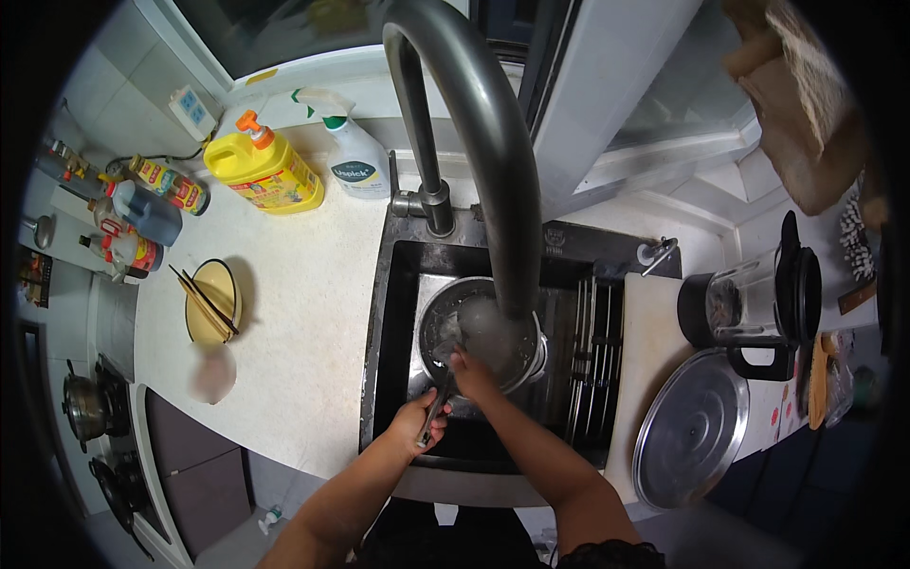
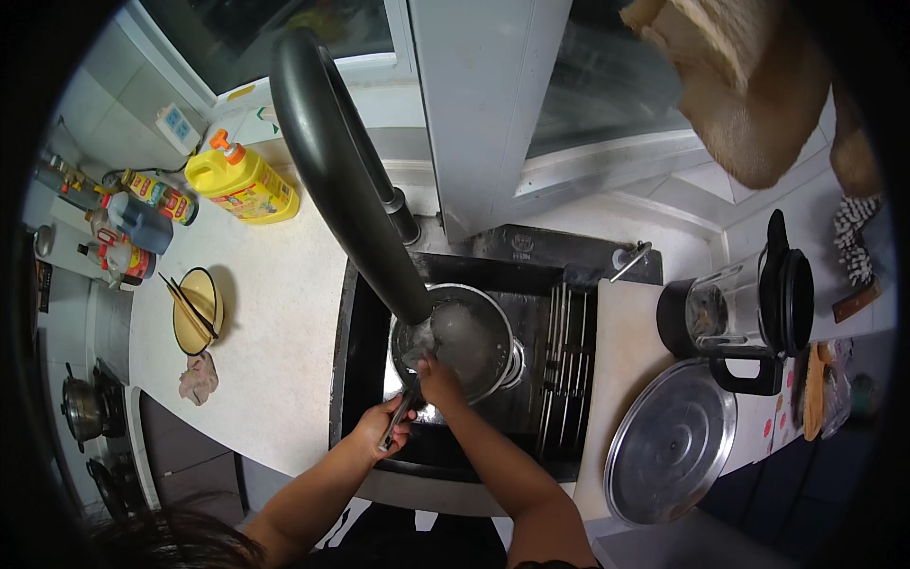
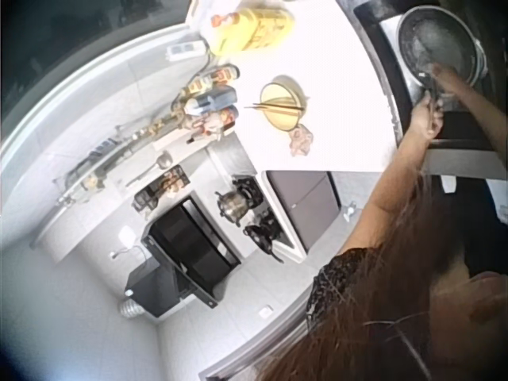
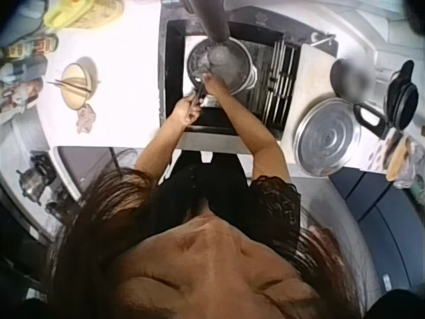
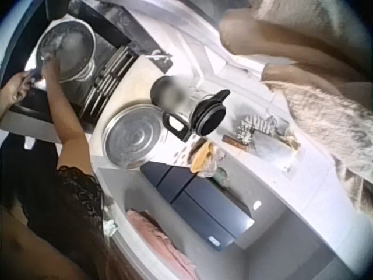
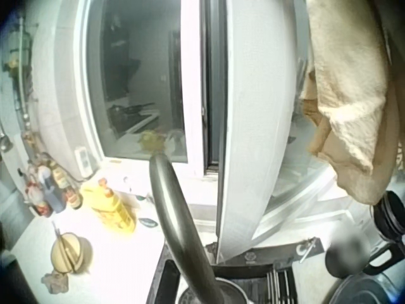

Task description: The person washes a bowl, chopsticks, and a ladle in a kitchen sink using a sponge and running water. They rinse each item thoroughly and place the cleaned bowl and chopsticks into a drawer.

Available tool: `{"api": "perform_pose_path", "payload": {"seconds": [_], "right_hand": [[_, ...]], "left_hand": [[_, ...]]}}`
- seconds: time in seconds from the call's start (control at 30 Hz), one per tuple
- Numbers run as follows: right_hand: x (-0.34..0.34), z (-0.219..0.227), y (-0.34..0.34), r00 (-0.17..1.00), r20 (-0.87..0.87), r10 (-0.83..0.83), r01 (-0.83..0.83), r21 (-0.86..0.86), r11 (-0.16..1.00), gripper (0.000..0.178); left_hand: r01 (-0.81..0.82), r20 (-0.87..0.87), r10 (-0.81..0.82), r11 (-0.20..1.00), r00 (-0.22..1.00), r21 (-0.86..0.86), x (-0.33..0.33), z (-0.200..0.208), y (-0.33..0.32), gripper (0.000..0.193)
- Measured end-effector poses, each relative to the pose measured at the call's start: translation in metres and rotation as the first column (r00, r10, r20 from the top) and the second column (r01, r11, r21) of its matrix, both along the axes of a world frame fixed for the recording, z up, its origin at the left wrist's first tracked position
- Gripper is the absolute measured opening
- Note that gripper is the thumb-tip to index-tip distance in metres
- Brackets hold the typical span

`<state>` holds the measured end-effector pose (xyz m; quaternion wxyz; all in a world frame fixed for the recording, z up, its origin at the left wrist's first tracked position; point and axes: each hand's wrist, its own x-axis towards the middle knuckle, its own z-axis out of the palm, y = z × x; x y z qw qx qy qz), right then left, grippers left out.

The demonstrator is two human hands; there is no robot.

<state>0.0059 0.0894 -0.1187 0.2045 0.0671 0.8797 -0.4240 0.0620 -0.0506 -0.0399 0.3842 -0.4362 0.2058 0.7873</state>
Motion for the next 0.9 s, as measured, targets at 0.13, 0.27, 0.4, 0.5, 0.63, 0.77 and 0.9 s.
{"api": "perform_pose_path", "payload": {"seconds": [0.13, 0.27, 0.4, 0.5, 0.63, 0.77, 0.9], "right_hand": [[-0.036, -0.089, 0.026, 0.989, -0.138, -0.045, 0.075, 0.223, 0.972, 0.038], [-0.037, -0.065, 0.039, 0.923, -0.239, -0.302, 0.377, 0.400, 0.835, 0.030], [-0.017, -0.096, 0.047, 0.914, -0.230, -0.334, 0.370, 0.137, 0.919, 0.023], [-0.021, -0.014, 0.033, 0.806, 0.521, -0.279, 0.498, -0.345, 0.795, 0.030], [0.009, 0.081, 0.014, 0.939, 0.285, -0.194, 0.341, -0.680, 0.649, 0.037], [0.036, 0.135, -0.011, 0.870, -0.491, -0.029, -0.154, -0.328, 0.932, 0.043], [0.011, 0.056, -0.002, 0.930, -0.345, -0.128, 0.061, -0.197, 0.978, 0.047]], "left_hand": [[0.063, -0.014, -0.064, 0.994, 0.998, -0.093, -0.008, 0.005, 0.013, 0.027], [-0.124, 0.007, 0.124, 0.992, 0.992, -0.033, -0.015, 0.018, -0.007, 0.026], [-0.206, -0.044, 0.205, 0.978, 0.978, -0.024, -0.027, 0.022, -0.007, 0.026], [-0.223, -0.116, 0.219, 0.975, 0.969, -0.020, -0.027, 0.009, -0.012, 0.026], [-0.219, -0.141, 0.228, 0.972, 0.963, 0.081, -0.036, -0.002, -0.007, 0.030], [-0.186, -0.162, 0.246, 0.930, 0.956, 0.316, -0.052, 0.015, 0.003, 0.044], [-0.284, -0.121, 0.300, 0.950, 0.946, 0.131, -0.060, 0.023, 0.008, 0.045]]}}
